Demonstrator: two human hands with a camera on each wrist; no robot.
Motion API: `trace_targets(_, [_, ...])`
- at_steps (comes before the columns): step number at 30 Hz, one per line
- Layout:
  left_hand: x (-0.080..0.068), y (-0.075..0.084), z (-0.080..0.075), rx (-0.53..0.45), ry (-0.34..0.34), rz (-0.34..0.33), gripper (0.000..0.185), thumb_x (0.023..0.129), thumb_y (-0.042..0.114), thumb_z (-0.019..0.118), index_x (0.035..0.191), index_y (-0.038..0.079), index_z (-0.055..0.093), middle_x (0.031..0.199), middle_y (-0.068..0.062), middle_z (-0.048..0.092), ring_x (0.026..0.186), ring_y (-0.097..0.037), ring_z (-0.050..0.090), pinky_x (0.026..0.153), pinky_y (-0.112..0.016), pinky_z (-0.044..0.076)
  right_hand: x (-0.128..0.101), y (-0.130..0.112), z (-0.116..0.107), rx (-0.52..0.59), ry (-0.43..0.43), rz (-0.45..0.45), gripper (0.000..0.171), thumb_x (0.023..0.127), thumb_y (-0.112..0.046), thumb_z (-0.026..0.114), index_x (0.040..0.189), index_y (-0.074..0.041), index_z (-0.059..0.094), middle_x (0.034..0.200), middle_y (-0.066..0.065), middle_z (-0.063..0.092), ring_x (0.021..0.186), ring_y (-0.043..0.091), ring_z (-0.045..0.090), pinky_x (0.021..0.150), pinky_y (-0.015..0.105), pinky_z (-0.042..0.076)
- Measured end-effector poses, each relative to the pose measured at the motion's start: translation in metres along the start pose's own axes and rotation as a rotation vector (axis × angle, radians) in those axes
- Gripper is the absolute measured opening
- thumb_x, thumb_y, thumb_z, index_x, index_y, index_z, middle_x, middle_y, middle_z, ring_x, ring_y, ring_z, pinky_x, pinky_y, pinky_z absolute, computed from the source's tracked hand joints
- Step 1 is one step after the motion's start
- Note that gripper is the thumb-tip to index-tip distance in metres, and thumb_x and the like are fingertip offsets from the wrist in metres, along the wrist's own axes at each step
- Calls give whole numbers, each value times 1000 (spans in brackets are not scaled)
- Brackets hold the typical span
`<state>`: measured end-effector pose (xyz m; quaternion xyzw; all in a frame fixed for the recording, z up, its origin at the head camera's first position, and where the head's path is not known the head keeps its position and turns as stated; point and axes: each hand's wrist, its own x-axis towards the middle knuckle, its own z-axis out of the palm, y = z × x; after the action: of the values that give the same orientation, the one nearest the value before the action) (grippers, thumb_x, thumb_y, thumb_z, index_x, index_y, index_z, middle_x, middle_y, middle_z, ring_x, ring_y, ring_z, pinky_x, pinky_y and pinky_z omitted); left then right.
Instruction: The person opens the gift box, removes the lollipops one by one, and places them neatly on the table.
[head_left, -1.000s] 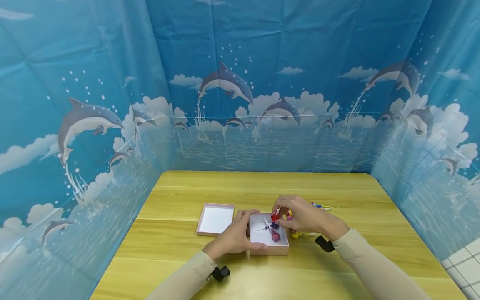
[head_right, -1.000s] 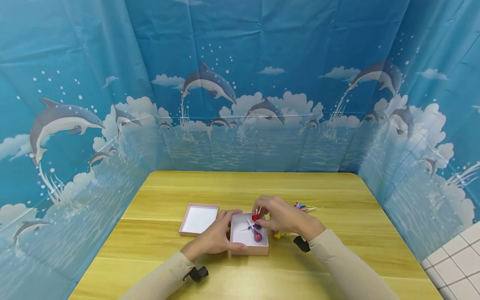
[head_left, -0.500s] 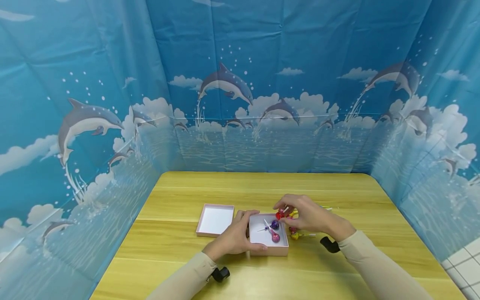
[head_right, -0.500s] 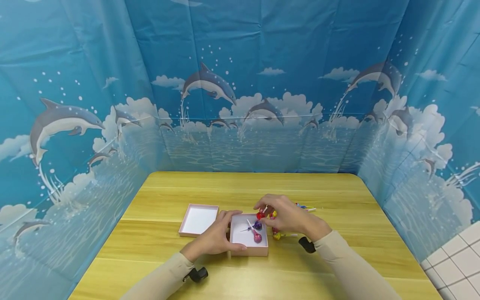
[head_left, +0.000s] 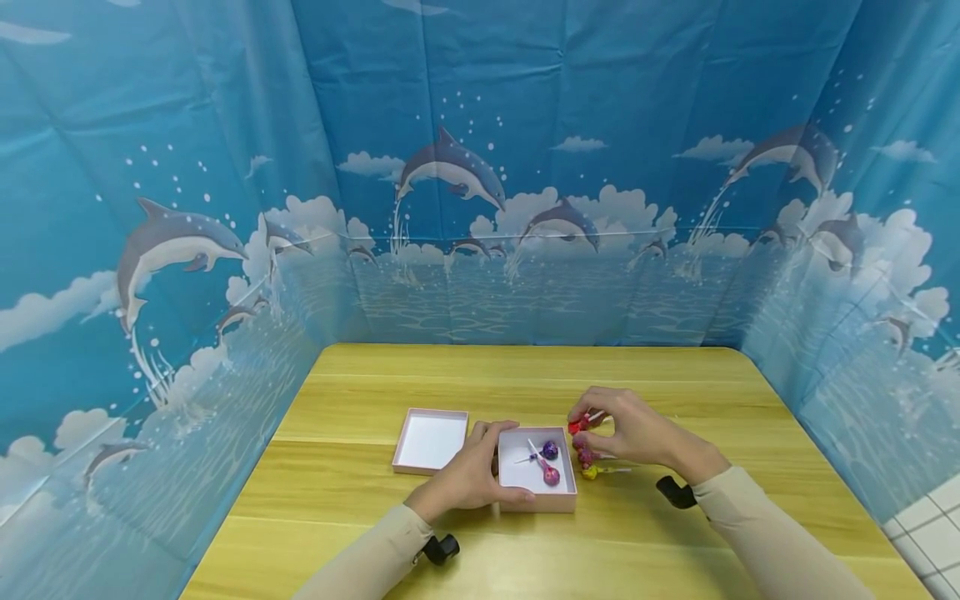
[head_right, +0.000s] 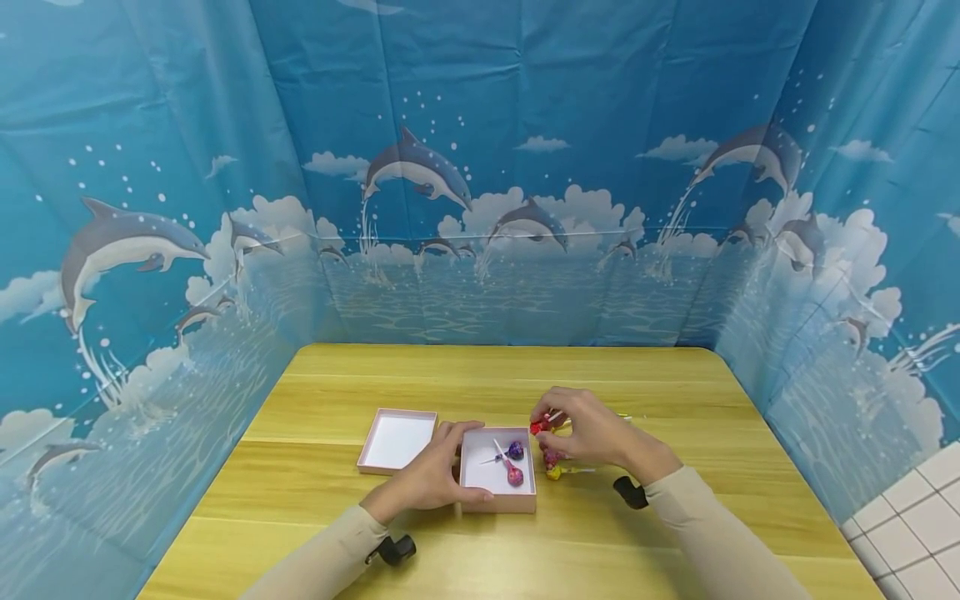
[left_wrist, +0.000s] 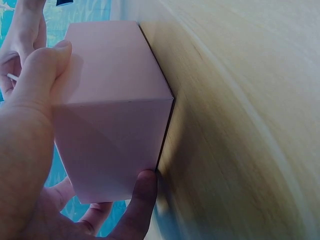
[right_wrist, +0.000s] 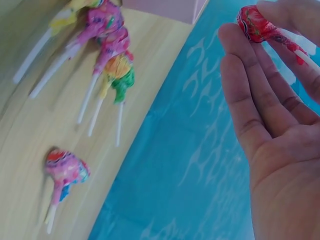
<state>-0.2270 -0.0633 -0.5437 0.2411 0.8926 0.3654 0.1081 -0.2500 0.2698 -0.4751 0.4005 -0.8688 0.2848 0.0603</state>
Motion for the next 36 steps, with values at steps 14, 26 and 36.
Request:
trace_targets(14, [1,-3,1,-3,1,-7,118,88,59,101,181,24,37,161,-16,51,132,-23,62,121,-52,59,-24,20,-7,-79,31,86,27,100,-7,91,125,-16,84,117,-5,84,102,11,81,89,38,71])
trace_targets(26, [1,-2,1,-11,-2,-13,119,88,59,102,181,24,37,163,-17,50,137,-27,63,125,-56,58,-47,41,-12,-39,23,199,20,104,-13,89,122,-19,86,113,-9,84,97,-3,73,90,39,71])
trace_targets(36, [2,-2,0,5,-3,-8,119,88,58,102,181,23,37,161,-16,51,134,-25,63,123,-55,58,-62,55,-15,-56,26,284,20,102,-13,90,121,-13,86,111,-8,84,95,-2,73,84,32,66])
